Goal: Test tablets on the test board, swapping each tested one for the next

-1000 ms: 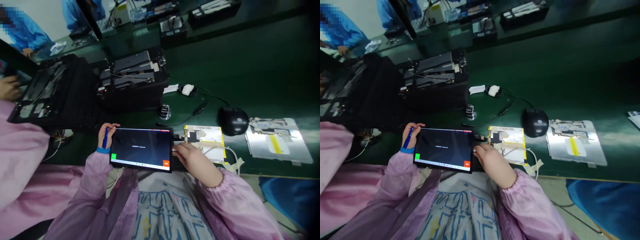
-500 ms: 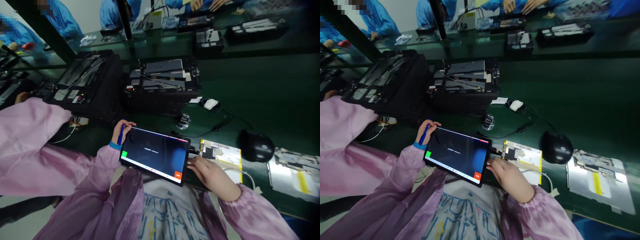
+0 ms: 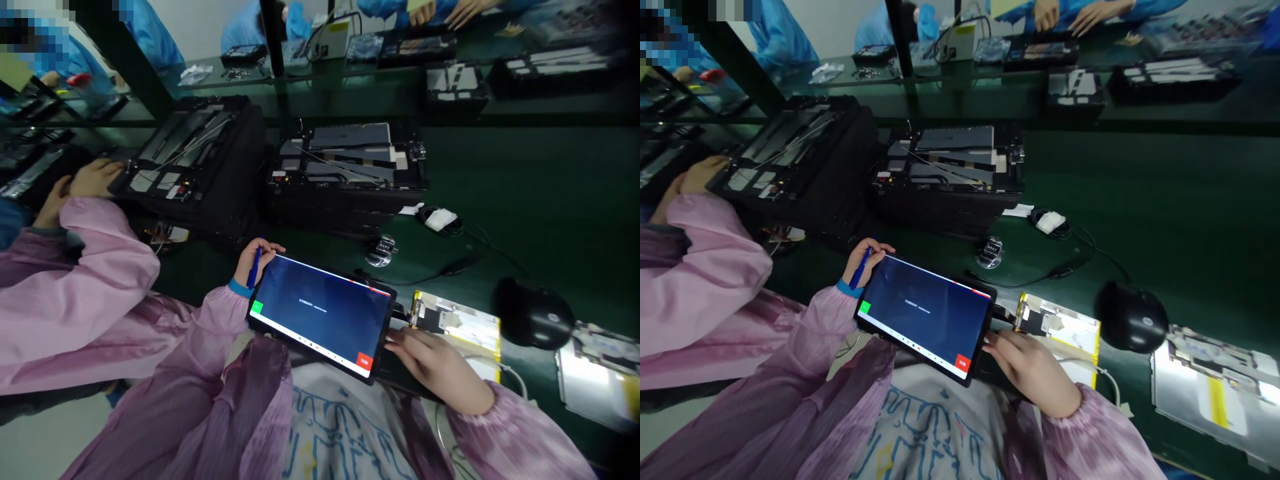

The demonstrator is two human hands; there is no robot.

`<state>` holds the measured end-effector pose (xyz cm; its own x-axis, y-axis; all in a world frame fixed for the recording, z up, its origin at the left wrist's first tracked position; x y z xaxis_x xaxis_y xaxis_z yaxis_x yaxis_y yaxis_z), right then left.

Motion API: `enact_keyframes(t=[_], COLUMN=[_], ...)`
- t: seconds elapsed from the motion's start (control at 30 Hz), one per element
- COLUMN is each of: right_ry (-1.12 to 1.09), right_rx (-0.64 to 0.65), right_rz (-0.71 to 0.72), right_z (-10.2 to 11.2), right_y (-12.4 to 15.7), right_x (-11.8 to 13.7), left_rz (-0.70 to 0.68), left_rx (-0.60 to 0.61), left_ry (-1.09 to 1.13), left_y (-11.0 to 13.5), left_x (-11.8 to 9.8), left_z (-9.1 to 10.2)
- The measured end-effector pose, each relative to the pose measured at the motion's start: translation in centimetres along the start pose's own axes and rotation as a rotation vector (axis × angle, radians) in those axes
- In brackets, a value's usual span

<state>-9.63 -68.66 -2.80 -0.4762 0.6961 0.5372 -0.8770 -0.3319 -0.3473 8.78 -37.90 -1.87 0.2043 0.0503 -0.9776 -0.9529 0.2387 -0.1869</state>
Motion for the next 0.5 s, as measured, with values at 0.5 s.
enact_keyframes(t=[0.5], right_ry=[-0.063], right_rx=[-0.074], right_rz=[0.0], right_z=[0.15], right_y=[0.16], right_x=[-0.26], left_rz=[-0.007], left_rx=[0.019], left_ry=[0.09], left_y=[0.46], left_x=[0.82], left_z=[0.24])
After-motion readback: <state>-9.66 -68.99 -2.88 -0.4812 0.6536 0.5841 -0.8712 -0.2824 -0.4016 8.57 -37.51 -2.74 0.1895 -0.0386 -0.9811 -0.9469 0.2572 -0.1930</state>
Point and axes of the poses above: each hand's wrist, its own y-axis away from the middle knuckle, its own z-axis out of the back of the hand, x = y × z, the point moved 1 cm from there along -y, towards the middle knuckle, and after that the axes turned 8 degrees about -z, right-handed, at the moved point
